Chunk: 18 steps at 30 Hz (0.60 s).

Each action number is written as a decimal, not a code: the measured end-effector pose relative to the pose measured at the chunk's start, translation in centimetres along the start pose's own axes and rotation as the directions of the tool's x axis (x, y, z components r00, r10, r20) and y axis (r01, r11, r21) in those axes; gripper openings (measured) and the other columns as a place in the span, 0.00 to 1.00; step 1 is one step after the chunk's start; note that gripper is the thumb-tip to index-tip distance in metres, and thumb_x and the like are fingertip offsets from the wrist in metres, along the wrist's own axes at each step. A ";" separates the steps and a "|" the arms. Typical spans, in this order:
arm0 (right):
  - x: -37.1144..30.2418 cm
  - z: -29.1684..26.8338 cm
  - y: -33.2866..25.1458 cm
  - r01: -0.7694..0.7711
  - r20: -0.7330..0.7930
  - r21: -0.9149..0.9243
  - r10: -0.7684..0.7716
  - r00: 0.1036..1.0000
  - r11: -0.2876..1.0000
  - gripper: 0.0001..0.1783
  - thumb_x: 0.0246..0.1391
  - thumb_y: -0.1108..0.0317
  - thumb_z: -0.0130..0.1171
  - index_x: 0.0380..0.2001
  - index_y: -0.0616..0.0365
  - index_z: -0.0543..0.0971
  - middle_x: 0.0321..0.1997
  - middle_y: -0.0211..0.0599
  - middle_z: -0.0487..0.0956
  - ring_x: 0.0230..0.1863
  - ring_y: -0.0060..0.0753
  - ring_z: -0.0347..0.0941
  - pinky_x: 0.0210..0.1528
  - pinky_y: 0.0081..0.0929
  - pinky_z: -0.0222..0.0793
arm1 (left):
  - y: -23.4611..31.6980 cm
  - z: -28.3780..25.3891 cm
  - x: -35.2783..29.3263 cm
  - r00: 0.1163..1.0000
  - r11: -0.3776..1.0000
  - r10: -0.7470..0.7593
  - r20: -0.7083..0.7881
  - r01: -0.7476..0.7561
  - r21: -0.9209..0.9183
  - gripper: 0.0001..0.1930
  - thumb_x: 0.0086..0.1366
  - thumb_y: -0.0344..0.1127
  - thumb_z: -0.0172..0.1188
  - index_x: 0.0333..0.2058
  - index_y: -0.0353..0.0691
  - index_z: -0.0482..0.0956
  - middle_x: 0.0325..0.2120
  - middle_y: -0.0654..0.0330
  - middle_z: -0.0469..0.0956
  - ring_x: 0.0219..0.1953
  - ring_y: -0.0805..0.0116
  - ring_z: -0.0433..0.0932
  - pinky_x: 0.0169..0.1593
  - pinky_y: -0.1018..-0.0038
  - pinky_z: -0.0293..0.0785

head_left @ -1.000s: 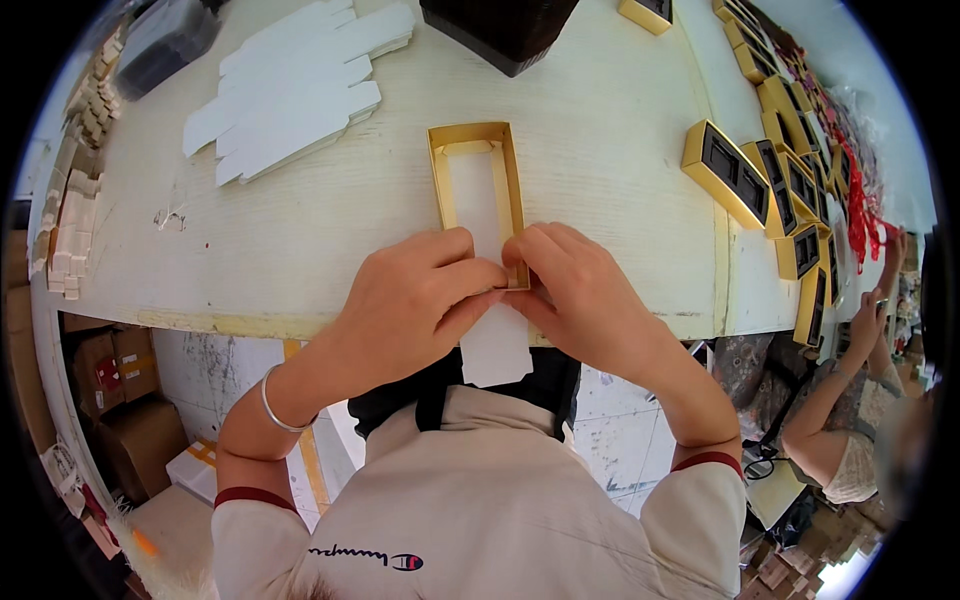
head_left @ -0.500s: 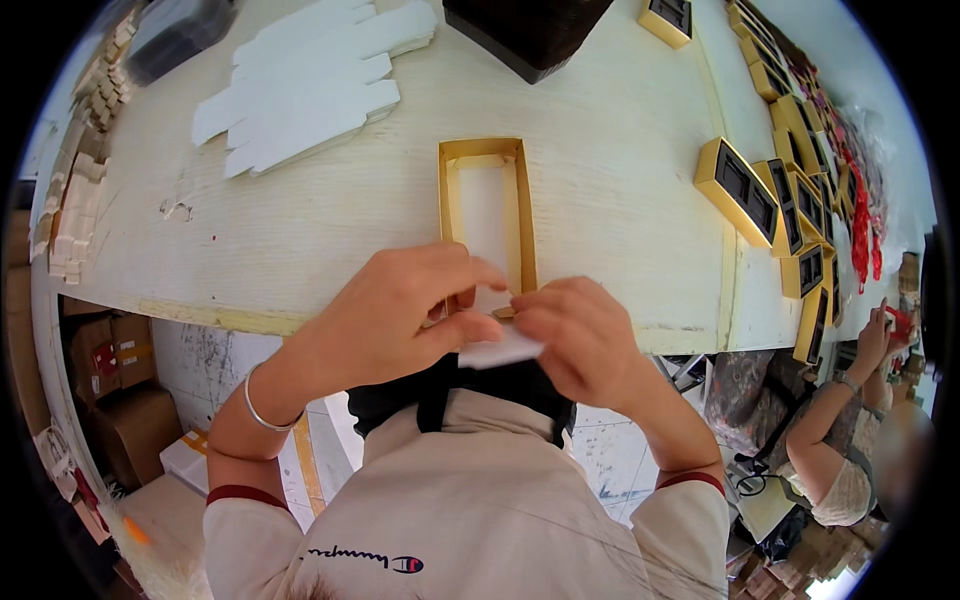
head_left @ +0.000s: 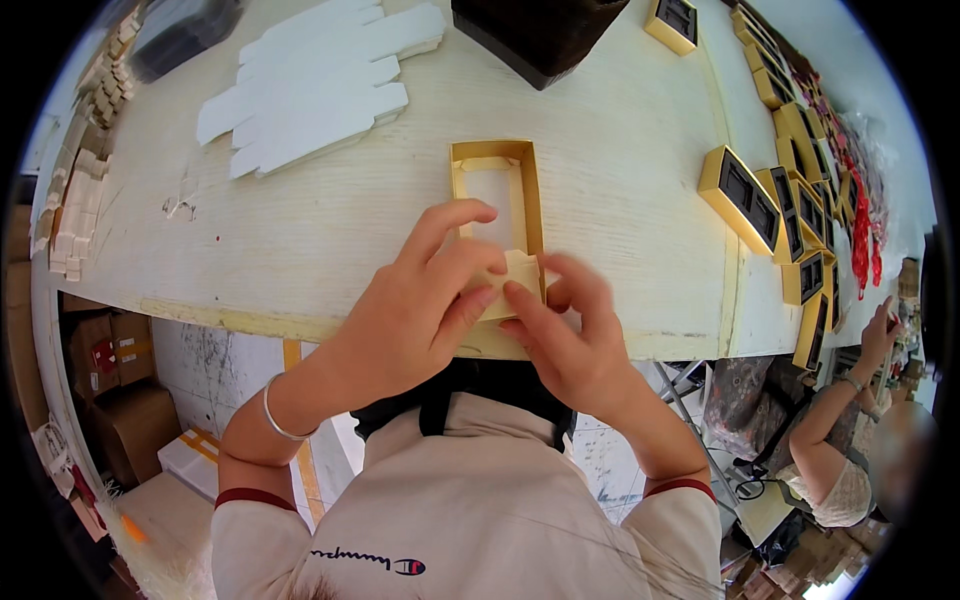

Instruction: The person folds flat cardboard pieces into small rectangular boxes, then places a dark brown plastic tray into each box. The person repeats this sequence multiple times, stacking the finished boxes on the table.

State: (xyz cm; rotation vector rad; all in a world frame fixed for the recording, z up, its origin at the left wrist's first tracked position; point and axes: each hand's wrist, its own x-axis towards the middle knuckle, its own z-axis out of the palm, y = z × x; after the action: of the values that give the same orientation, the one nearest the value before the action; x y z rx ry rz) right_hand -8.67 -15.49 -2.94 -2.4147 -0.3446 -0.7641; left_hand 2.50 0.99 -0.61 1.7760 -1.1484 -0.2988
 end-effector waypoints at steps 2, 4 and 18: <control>0.1 -0.1 0.1 0.092 0.050 -0.154 -0.085 0.995 0.984 0.17 0.47 0.73 0.59 0.42 0.67 0.75 0.38 0.39 0.71 0.26 0.29 0.66 0.27 0.25 0.62 | 0.3 0.5 -0.7 0.996 0.979 0.078 -0.029 -0.071 0.189 0.08 0.58 0.24 0.61 0.37 0.35 0.75 0.46 0.53 0.72 0.24 0.68 0.70 0.27 0.76 0.69; 0.7 -0.7 -0.4 0.102 0.130 -0.260 -0.070 0.989 0.960 0.17 0.43 0.71 0.59 0.39 0.66 0.76 0.38 0.38 0.72 0.26 0.28 0.65 0.26 0.24 0.60 | 0.8 0.7 -1.2 0.979 0.882 0.202 -0.014 -0.176 0.437 0.07 0.54 0.25 0.64 0.32 0.34 0.77 0.41 0.55 0.74 0.23 0.66 0.71 0.26 0.74 0.69; 3.4 -2.3 -0.6 -0.250 0.547 -0.014 0.216 0.809 0.968 0.10 0.37 0.81 0.57 0.27 0.62 0.71 0.31 0.41 0.67 0.35 0.43 0.70 0.34 0.36 0.68 | 1.4 -0.3 0.3 0.944 0.932 -0.112 0.310 -0.009 0.362 0.09 0.44 0.18 0.56 0.28 0.35 0.72 0.28 0.55 0.72 0.26 0.52 0.74 0.26 0.66 0.70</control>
State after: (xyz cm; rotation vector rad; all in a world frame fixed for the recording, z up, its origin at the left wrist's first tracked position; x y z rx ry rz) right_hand -7.19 -16.18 0.83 -2.5185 -0.2712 0.0638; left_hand 2.03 0.79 0.79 2.1372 -1.4653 -0.4507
